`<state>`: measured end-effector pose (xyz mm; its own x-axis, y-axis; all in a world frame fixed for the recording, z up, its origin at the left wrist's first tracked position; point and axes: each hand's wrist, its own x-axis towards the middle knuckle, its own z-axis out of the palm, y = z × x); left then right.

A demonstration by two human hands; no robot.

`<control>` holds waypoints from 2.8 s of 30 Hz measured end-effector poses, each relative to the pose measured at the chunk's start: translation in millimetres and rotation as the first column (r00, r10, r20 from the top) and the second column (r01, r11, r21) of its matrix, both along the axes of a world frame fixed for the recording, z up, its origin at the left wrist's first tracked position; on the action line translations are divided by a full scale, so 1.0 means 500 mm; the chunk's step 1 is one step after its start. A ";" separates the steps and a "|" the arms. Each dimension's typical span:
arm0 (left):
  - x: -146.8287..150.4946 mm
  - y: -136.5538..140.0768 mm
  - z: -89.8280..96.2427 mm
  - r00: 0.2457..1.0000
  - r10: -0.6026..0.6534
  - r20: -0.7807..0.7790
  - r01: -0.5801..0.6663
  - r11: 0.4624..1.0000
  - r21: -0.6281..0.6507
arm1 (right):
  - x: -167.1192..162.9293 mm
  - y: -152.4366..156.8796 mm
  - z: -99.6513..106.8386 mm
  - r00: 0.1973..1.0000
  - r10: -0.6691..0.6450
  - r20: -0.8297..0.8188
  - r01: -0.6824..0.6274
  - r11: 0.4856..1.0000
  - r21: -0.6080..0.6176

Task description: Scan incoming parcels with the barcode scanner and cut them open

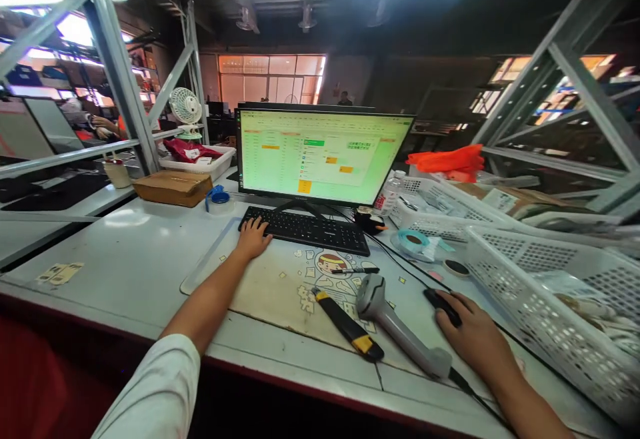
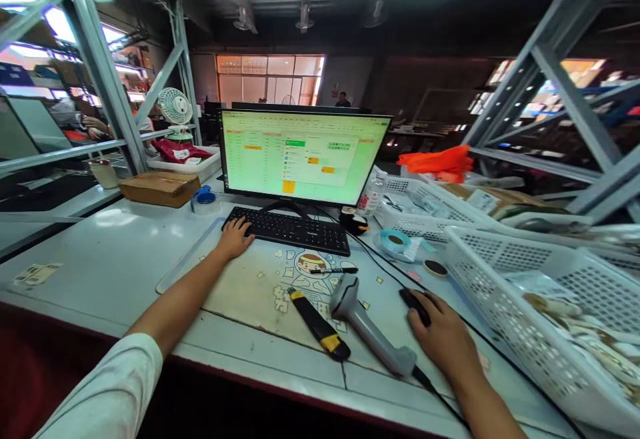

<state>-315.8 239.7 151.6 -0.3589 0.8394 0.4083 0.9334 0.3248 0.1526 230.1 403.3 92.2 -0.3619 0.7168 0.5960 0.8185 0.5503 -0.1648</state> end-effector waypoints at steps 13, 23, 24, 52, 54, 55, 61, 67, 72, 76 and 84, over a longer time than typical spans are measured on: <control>-0.001 -0.005 0.002 1.000 -0.009 -0.024 0.009 1.000 0.001 | -0.001 -0.005 -0.004 1.000 0.024 0.020 -0.025 0.998 0.057; -0.003 -0.003 0.000 1.000 -0.001 -0.014 0.001 1.000 -0.003 | 0.004 0.007 -0.020 1.000 -0.003 0.021 0.001 0.996 0.092; -0.003 -0.003 0.000 1.000 -0.001 -0.013 0.001 1.000 -0.004 | 0.005 0.007 -0.021 1.000 -0.011 0.028 0.008 0.996 0.090; -0.009 -0.002 -0.004 1.000 0.007 -0.004 -0.007 1.000 -0.017 | -0.004 -0.011 -0.011 0.998 -0.056 -0.028 0.058 0.995 0.078; -0.010 -0.001 -0.005 1.000 0.008 -0.009 -0.008 1.000 -0.016 | -0.004 -0.013 -0.008 0.999 -0.041 -0.027 0.042 0.997 0.064; -0.011 -0.001 -0.006 1.000 0.007 -0.012 -0.007 1.000 -0.019 | -0.004 -0.015 -0.007 0.999 -0.037 -0.024 0.038 0.998 0.051; -0.010 0.000 -0.005 1.000 0.007 -0.025 -0.008 1.000 -0.019 | -0.002 -0.011 -0.007 0.999 -0.041 -0.029 0.041 0.999 0.008; -0.011 0.002 -0.008 0.999 0.011 -0.034 -0.012 1.000 -0.008 | 0.000 0.007 -0.024 0.998 -0.002 -0.057 0.004 1.000 0.023; -0.014 0.005 -0.013 0.999 0.013 -0.036 -0.013 1.000 0.000 | -0.001 0.012 -0.027 0.995 0.020 -0.094 -0.017 0.999 0.031; -0.014 0.004 -0.013 0.999 0.011 -0.035 -0.011 1.000 0.004 | -0.004 0.012 -0.026 0.994 0.030 -0.106 -0.026 0.999 0.039; -0.007 0.002 -0.004 1.000 0.006 -0.023 -0.006 1.000 0.003 | -0.001 0.018 -0.023 0.997 0.017 -0.069 -0.015 1.000 0.026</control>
<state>-319.2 240.8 149.4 -0.3542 0.8362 0.4187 0.9348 0.3301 0.1315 229.5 412.1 80.6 -0.3307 0.6954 0.6379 0.7967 0.5681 -0.2062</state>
